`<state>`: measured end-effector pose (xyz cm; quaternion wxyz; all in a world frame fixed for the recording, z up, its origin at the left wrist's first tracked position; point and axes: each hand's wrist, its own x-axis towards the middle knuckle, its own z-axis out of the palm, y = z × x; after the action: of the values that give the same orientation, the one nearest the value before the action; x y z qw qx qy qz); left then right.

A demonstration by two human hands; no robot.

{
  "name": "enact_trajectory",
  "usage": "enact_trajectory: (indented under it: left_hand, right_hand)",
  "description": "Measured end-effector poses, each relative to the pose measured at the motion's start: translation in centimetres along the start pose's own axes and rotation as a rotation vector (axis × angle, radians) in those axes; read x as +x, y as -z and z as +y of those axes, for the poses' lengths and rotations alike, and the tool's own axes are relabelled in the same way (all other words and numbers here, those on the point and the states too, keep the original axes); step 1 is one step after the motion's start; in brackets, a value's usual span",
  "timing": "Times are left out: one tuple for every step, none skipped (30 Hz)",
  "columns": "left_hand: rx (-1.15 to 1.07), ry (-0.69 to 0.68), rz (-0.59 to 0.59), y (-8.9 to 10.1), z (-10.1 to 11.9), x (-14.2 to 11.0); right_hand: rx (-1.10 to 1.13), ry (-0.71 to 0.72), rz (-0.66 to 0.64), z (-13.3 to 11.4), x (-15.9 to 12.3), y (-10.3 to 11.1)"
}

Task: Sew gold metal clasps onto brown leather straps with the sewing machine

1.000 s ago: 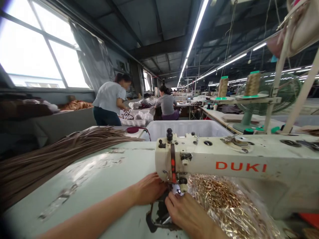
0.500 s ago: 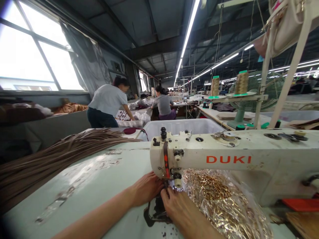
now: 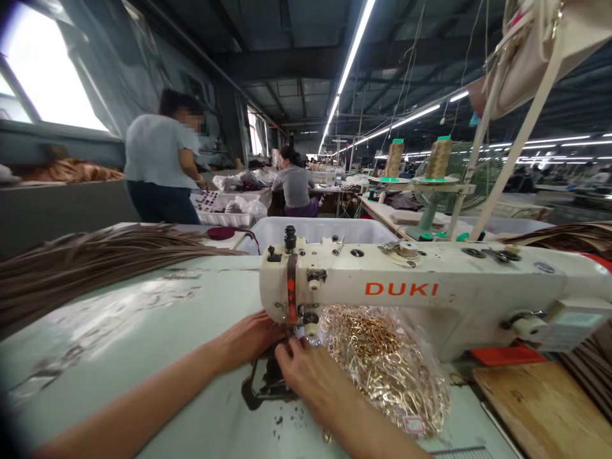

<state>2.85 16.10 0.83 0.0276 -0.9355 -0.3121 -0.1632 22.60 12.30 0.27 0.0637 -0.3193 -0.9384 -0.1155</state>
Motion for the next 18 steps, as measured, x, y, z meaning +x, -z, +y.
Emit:
enact_trajectory:
  left_hand:
    - [-0.007,-0.009,-0.004,0.0,-0.1,0.0]
    - [-0.014,-0.016,-0.008,0.0,-0.2,0.0]
    - [-0.020,-0.021,-0.009,0.1,-0.3,0.0]
    - [-0.027,-0.024,-0.008,0.1,-0.3,0.0]
    - [-0.034,-0.023,-0.004,0.2,-0.4,0.0]
    - [-0.040,-0.021,0.001,0.2,-0.4,0.0]
    - [-0.047,-0.019,0.005,0.2,-0.5,0.0]
    - [-0.053,-0.018,0.008,0.3,-0.5,0.0]
    - [-0.059,-0.018,0.012,0.3,-0.6,0.0]
    - [-0.063,-0.019,0.014,0.3,-0.6,0.0]
    - [-0.066,-0.020,0.016,0.2,-0.7,0.0]
    - [-0.066,-0.020,0.018,0.2,-0.8,0.0]
    - [-0.064,-0.020,0.018,0.2,-0.8,0.1]
    - [-0.060,-0.020,0.016,0.2,-0.9,0.1]
    - [-0.053,-0.019,0.012,0.3,-0.9,0.1]
    - [-0.043,-0.017,0.008,0.4,-0.9,0.1]
    - [-0.032,-0.014,0.002,0.5,-0.8,0.1]
    - [-0.018,-0.008,-0.004,0.6,-0.8,0.1]
  right_hand:
    - [-0.005,-0.001,0.002,-0.1,0.1,0.0]
    - [0.006,-0.014,0.004,-0.1,0.1,0.0]
    - [0.035,-0.041,0.007,-0.1,0.0,0.1]
    - [0.076,-0.074,0.009,0.0,-0.2,0.1]
    - [0.120,-0.105,0.009,0.2,-0.5,0.1]
    - [0.156,-0.130,0.009,0.3,-0.8,0.2]
    - [0.174,-0.143,0.007,0.4,-1.0,0.2]
    - [0.169,-0.148,0.005,0.4,-1.2,0.2]
    - [0.148,-0.142,0.004,0.4,-1.2,0.2]
    - [0.123,-0.127,0.005,0.4,-1.2,0.2]
    - [0.097,-0.107,0.008,0.2,-1.1,0.1]
    - [0.070,-0.084,0.012,0.1,-0.9,0.0]
    - [0.042,-0.060,0.013,-0.1,-0.7,-0.1]
    - [0.014,-0.035,0.013,-0.3,-0.5,-0.1]
    - [-0.015,-0.017,0.015,-0.4,-0.3,-0.2]
    - [-0.040,-0.009,0.021,-0.5,-0.2,-0.2]
    - [-0.057,-0.007,0.029,-0.5,-0.1,-0.2]
    - [-0.058,-0.007,0.039,-0.5,-0.1,-0.2]
